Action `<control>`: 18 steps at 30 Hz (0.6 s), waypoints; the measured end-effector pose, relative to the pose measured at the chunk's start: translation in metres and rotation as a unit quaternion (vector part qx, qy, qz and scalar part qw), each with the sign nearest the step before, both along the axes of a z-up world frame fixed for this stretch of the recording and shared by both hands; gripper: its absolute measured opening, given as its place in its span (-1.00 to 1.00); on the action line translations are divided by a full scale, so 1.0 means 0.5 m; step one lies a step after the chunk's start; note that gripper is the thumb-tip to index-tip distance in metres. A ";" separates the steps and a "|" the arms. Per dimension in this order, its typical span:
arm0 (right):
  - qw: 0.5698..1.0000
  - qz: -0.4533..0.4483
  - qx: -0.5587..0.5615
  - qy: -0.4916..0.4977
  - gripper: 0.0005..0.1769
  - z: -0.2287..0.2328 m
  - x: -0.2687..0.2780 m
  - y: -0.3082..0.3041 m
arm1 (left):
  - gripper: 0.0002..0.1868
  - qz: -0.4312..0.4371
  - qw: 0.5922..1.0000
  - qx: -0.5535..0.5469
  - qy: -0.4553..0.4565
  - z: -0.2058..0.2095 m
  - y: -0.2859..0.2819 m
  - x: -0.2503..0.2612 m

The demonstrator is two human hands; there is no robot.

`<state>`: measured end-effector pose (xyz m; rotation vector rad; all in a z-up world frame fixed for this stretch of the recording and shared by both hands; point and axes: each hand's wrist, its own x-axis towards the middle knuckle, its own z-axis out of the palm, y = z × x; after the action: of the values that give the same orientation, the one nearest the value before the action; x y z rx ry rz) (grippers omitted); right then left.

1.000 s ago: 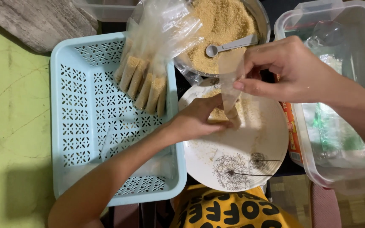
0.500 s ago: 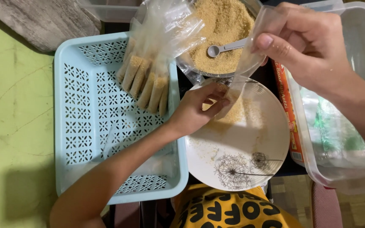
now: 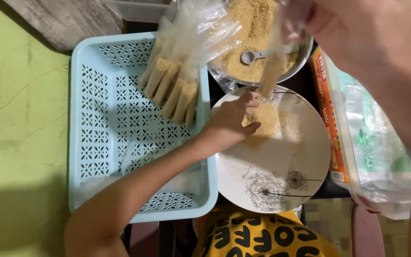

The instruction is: Filling small plastic bags with a granular food substance using a measuring spoon and organizing them in a basket.

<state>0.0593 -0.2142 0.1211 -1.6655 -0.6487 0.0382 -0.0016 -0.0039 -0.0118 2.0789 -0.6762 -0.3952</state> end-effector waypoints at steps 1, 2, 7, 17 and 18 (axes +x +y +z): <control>0.999 0.011 -0.045 0.022 -0.72 0.019 0.009 0.026 | -0.49 -0.011 1.000 0.020 -0.004 0.006 -0.001 -0.003; 0.999 0.014 -0.044 0.021 -0.72 0.034 0.007 0.067 | -0.49 -0.008 1.000 0.021 -0.005 0.026 -0.003 -0.006; 0.997 0.051 -0.053 0.022 -0.81 0.067 0.009 0.246 | -0.53 -0.096 0.992 0.086 0.013 0.019 -0.002 -0.016; 0.990 0.028 -0.095 -0.106 -0.85 -0.121 0.113 0.264 | -0.79 -0.087 0.993 0.074 -0.013 0.014 0.001 -0.019; 0.990 0.025 -0.105 -0.095 -0.89 -0.124 0.111 0.257 | -0.83 -0.088 0.994 0.039 -0.053 0.003 0.000 -0.018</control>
<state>0.1150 -0.0857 0.0591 -1.8708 -0.8547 -0.0184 -0.0104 -0.0039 -0.0101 2.1328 -0.9248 -0.4194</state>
